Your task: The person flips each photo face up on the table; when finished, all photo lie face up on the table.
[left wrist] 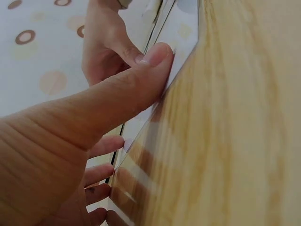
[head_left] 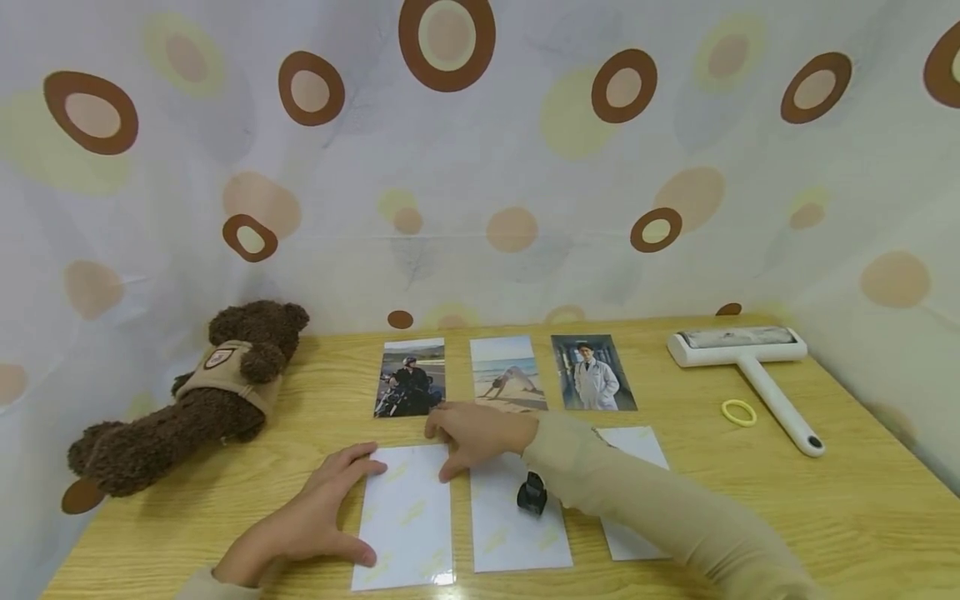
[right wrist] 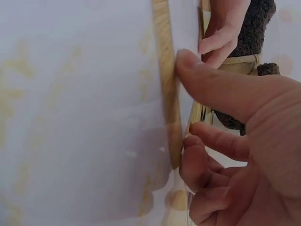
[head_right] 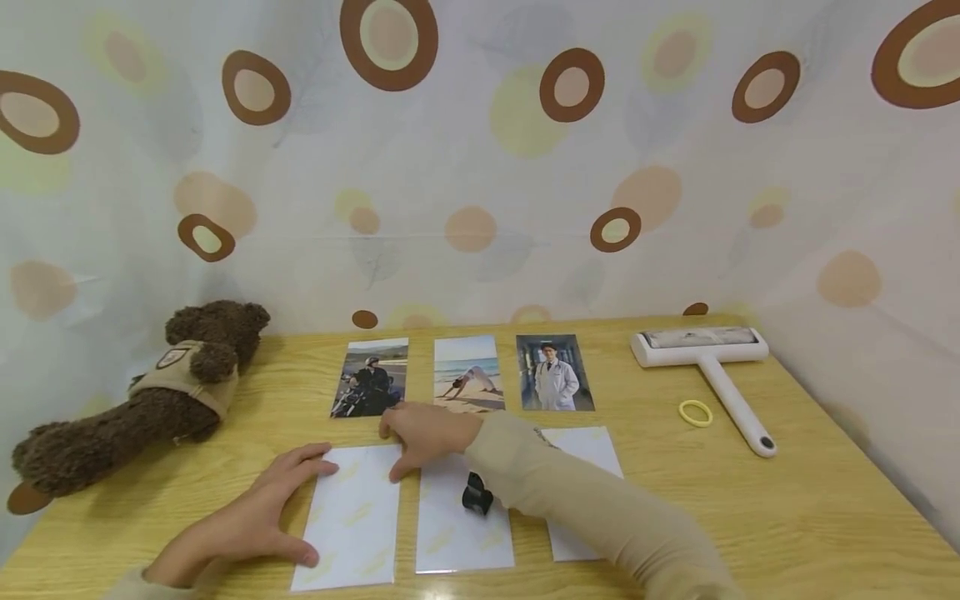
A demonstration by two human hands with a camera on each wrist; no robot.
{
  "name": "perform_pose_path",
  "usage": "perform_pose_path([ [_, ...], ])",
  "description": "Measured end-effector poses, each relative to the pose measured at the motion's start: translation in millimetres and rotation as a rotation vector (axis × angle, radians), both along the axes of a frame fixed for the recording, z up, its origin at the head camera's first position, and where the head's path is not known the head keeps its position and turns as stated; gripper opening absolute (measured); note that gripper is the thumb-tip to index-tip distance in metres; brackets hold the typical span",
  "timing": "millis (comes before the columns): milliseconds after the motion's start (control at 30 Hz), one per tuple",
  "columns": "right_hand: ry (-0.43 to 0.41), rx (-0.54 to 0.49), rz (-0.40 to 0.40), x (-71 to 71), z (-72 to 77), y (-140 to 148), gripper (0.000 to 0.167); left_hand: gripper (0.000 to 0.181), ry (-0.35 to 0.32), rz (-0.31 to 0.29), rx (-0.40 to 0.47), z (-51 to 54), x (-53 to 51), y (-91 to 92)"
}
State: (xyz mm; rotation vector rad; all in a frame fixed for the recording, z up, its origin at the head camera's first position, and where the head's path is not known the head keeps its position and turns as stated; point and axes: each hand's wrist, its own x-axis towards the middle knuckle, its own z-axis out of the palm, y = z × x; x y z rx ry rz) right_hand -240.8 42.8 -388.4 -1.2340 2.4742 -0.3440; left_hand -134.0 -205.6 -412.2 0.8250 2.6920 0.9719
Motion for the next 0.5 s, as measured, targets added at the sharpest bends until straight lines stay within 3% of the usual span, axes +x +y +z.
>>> perform_pose_path([
  [267, -0.112, 0.009, -0.095, -3.9, -2.4, -0.8, 0.042, 0.127, -0.066, 0.079, 0.009, -3.0, 0.0, 5.5],
  [367, -0.112, -0.001, -0.069, -4.9, -3.6, -2.2, 0.042, 0.134, -0.068, 0.112, 0.011, -2.2, 1.4, 4.3],
  [500, -0.07, -0.023, -0.022, -6.3, -4.1, -4.2, 0.04, 0.137, -0.006, 0.164, 0.01, -2.8, 1.4, 3.6],
])
